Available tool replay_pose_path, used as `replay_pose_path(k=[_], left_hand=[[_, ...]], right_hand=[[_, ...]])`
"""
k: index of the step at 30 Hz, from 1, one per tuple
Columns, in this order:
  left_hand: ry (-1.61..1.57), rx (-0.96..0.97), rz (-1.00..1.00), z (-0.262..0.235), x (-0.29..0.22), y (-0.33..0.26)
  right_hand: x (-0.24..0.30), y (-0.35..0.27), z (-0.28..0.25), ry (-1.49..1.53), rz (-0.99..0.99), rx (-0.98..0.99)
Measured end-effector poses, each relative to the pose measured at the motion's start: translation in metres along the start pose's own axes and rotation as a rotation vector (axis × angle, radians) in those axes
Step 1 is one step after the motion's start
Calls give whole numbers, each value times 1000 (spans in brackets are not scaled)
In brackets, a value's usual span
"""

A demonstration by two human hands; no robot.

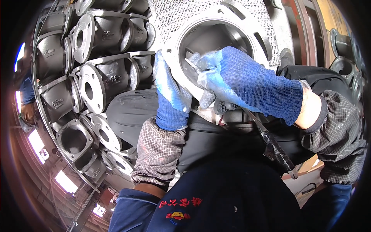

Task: The person holds a metal casting and uses a power tool to grind and smooth the interior and exterior surfaces of the part.

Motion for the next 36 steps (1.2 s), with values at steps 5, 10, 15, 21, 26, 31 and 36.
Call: replay_pose_path(k=[5,10,15,21,26,31,36], left_hand=[[51,35,-21,-9,-3,-4],[150,65,85,-10,-3,-6],[101,3,-37,-8,3,-1],[219,31,21,0,-7,-7],[830,147,239,-3,-10,-10],[1172,207,363,-4,-18,-12],[1297,223,472,-7,-12,-10]], right_hand=[[-2,7,6,-175,-187,-189],[-23,18,12,-166,-329,-240],[-33,11,11,-199,-407,-290],[-42,14,20,-262,-498,-313],[-46,16,28,-343,-601,-372],[-53,20,37,-396,-703,-424],[-37,12,28,-106,-520,-228]])
Point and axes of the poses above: each hand's wrist, its own y-axis towards the middle knuckle, its own z-axis out of the palm, x = y × z, the point moved 4 cm from there along y, towards the middle knuckle, and after that the axes turned 6 degrees about x, right-handed, at the moved point
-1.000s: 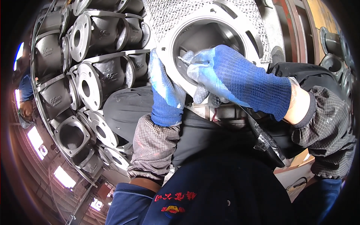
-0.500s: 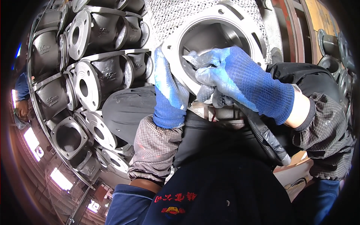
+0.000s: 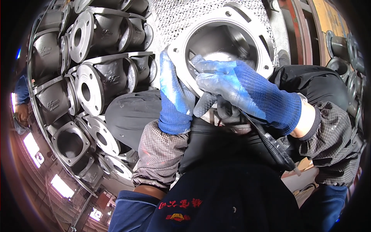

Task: The person holds a metal casting and uses a power tool to grind and smooth the interior and exterior surfaces of the part.

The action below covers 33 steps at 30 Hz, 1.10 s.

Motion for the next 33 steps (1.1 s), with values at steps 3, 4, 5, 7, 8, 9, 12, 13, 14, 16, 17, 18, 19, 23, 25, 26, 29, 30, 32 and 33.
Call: replay_pose_path(k=[3,4,5,7,8,9,12,13,14,16,17,18,19,23,25,26,29,30,32,33], left_hand=[[-1285,-175,-385,6,-3,3],[-1057,-114,-348,5,-3,2],[-943,-83,-329,4,-3,2],[-855,-46,-259,7,-8,5],[-854,-60,-240,5,-6,3],[-851,-82,-216,1,-2,-1],[-505,-20,-252,1,11,1],[-383,-5,-136,-1,6,2],[-263,17,-16,-2,0,3],[-118,19,19,-5,2,0],[21,21,53,-7,3,-2],[140,45,46,-13,2,-6],[258,71,45,-18,2,-10],[27,-295,-188,-47,-25,3],[-59,-246,43,-50,-42,11],[199,-28,111,-48,-58,19],[802,474,365,-38,-96,30],[948,602,331,-34,-97,30],[1108,759,275,-28,-84,33],[1173,824,207,-24,-82,36]], right_hand=[[0,0,-1,440,585,218],[-2,-2,2,511,575,190],[-12,-8,10,546,569,176],[-40,-25,26,446,283,-36],[-40,-24,26,389,130,-112],[-40,-23,29,319,-24,-186],[-4,3,-10,239,337,-11],[6,9,-18,207,452,51],[12,6,-23,269,507,55],[14,-3,-26,542,518,-27],[15,-8,-31,638,501,-84],[18,-10,-40,691,459,-122],[22,-13,-49,742,415,-161],[42,-12,-97,439,346,-339],[33,-18,-114,650,191,-368],[36,-21,-114,346,134,-459],[43,-23,-118,63,265,-697],[36,-26,-120,135,316,-679],[28,-32,-120,102,345,-652],[25,-35,-121,88,353,-643]])
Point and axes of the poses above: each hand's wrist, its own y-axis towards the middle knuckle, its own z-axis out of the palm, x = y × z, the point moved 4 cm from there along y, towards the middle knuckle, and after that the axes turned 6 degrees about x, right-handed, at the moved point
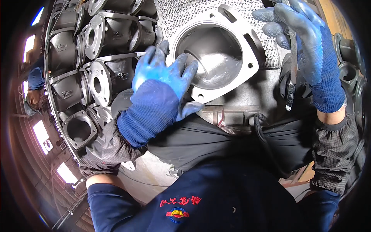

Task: The person holds a metal casting and uses a power tool to grind and smooth the interior and exterior surfaces of the part.

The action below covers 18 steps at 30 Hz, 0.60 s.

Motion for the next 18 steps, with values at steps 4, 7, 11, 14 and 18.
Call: replay_pose_path(k=[4,7,11,14,18], left_hand=[[146,403,-85,0,-1,15],[229,476,13,11,-4,39],[92,822,52,15,-3,47],[180,757,127,18,-4,44],[191,506,76,24,0,37]], right_hand=[[-5,-2,-3,-53,-22,34],[-14,-3,-10,-145,-25,15],[-7,-6,-8,-528,-217,36],[-30,1,-6,-222,-52,18],[-86,19,5,-67,30,-14]])
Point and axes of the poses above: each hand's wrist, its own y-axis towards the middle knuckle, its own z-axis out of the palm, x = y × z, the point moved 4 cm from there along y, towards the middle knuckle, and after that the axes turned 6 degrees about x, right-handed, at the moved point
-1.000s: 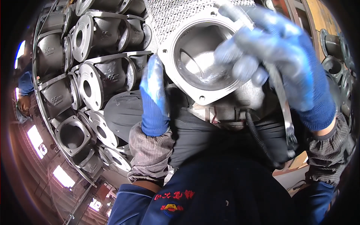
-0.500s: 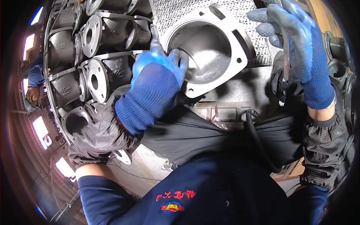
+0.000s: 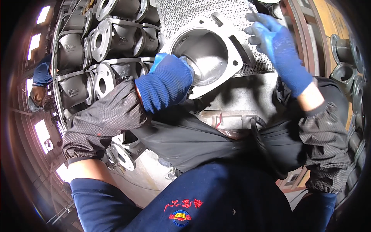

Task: The person holds a metal casting and uses a power tool to grind and smooth the interior and exterior surfaces of the part.

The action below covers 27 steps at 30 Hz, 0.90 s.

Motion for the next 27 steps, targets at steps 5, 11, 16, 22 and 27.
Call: replay_pose_path(k=[5,11,16,22,27], left_hand=[[-431,-565,56,3,8,-29],[-1296,-1490,17,63,2,-43],[-1927,-1334,-114,119,-31,10],[-2682,-1127,208,78,11,35],[-2927,-1126,220,77,36,47]], right_hand=[[-45,10,23,-114,71,-21],[-34,11,34,6,18,-112],[-23,30,50,-61,71,-86],[-9,82,53,-562,-20,65],[-10,100,67,-424,105,137]])
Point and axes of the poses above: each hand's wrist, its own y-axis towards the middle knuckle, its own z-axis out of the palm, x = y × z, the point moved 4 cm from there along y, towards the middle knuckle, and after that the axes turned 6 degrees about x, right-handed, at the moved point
